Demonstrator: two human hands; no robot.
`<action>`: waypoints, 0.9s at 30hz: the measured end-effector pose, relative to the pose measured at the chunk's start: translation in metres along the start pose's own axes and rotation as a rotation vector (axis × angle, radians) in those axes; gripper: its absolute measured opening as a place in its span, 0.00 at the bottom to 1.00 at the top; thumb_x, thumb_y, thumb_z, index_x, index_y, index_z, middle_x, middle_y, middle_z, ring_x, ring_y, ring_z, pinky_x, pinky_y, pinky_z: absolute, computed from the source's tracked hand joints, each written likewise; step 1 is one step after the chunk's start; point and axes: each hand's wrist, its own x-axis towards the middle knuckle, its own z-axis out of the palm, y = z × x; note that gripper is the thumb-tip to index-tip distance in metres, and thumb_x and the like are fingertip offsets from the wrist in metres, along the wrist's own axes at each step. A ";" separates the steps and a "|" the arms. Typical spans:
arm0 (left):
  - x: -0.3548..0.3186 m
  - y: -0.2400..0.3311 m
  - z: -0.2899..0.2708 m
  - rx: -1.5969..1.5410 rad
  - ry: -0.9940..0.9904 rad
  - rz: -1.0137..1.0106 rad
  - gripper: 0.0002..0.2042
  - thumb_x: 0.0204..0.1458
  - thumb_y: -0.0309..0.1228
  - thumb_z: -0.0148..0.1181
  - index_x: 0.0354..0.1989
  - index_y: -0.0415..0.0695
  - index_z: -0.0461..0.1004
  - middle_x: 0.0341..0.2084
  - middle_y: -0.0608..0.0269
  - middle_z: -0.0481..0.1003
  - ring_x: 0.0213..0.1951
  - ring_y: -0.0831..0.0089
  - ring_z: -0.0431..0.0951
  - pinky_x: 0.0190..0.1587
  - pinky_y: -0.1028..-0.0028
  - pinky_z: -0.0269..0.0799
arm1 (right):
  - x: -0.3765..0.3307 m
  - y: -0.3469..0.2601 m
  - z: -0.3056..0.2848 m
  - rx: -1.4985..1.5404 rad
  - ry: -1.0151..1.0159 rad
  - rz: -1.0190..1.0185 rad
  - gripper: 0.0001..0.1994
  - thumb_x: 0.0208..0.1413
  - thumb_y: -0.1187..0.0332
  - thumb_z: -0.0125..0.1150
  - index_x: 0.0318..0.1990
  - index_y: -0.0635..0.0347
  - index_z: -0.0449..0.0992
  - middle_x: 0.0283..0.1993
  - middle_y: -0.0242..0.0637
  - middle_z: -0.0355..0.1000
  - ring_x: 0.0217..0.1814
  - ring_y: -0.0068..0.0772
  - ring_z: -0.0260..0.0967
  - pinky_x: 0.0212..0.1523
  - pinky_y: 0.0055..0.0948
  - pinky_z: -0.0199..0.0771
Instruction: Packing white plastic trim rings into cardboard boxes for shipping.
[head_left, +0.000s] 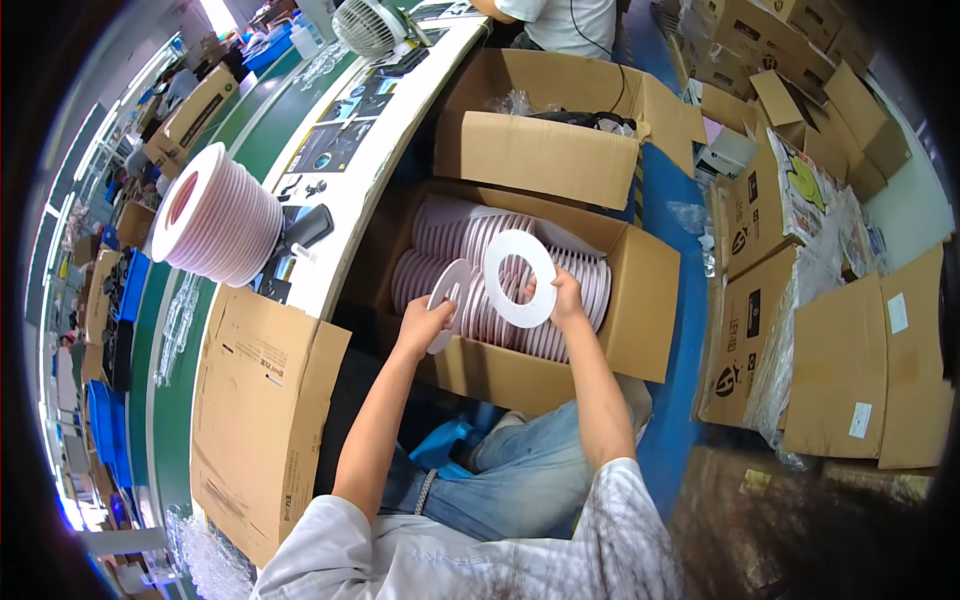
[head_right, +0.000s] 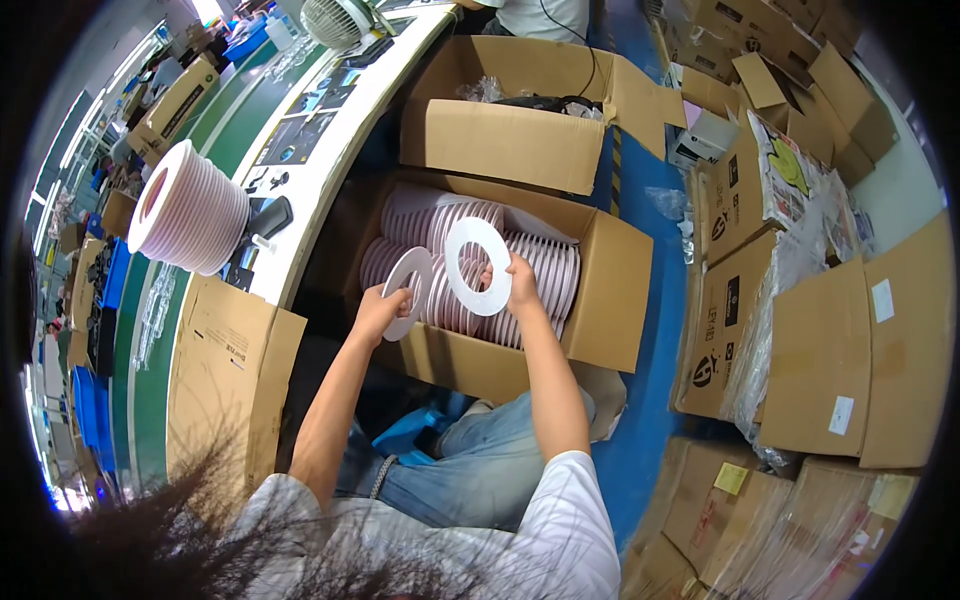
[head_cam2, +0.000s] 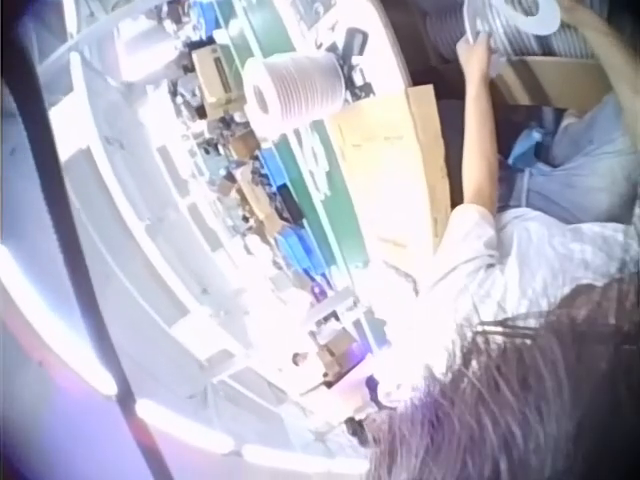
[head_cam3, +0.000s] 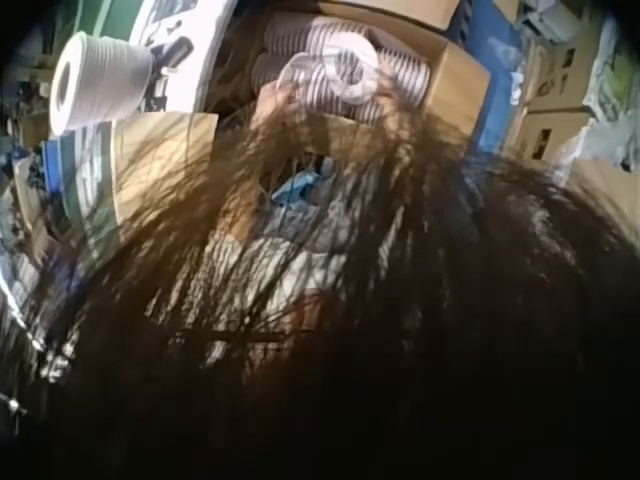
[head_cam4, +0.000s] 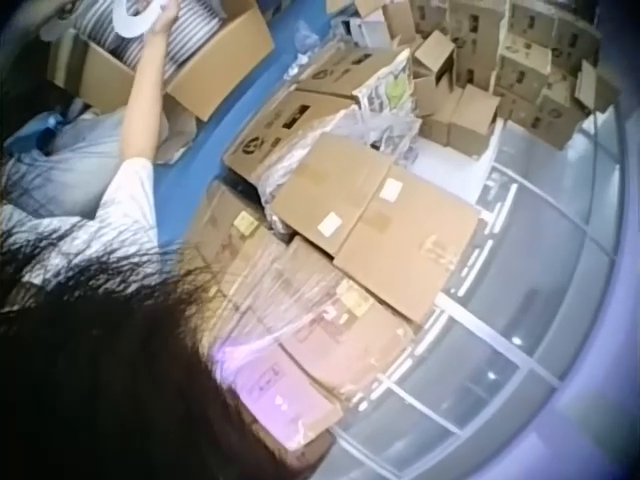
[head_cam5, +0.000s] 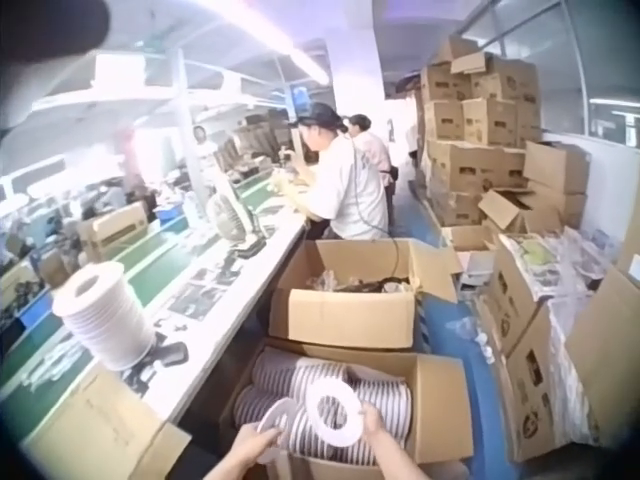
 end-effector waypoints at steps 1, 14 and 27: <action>0.001 -0.003 -0.004 -0.006 0.011 -0.001 0.12 0.46 0.34 0.58 0.25 0.35 0.73 0.16 0.64 0.72 0.20 0.78 0.71 0.26 0.77 0.66 | -0.002 -0.002 0.006 -0.028 -0.102 -0.063 0.19 0.43 0.71 0.39 0.45 0.67 0.65 0.31 0.42 0.69 0.35 0.38 0.72 0.41 0.36 0.75; -0.012 0.027 -0.027 0.066 -0.002 0.014 0.13 0.46 0.34 0.59 0.31 0.35 0.76 0.20 0.62 0.74 0.24 0.77 0.74 0.32 0.76 0.68 | -0.017 0.001 0.041 -0.213 -0.284 -0.426 0.24 0.50 0.62 0.47 0.51 0.72 0.66 0.47 0.49 0.71 0.56 0.43 0.66 0.58 0.38 0.64; -0.001 0.018 -0.022 0.004 -0.013 0.094 0.08 0.46 0.30 0.58 0.30 0.37 0.76 0.19 0.63 0.74 0.23 0.77 0.73 0.32 0.76 0.68 | -0.014 0.003 0.037 -0.516 0.254 -0.357 0.11 0.53 0.65 0.60 0.38 0.64 0.74 0.22 0.33 0.70 0.25 0.24 0.68 0.31 0.24 0.68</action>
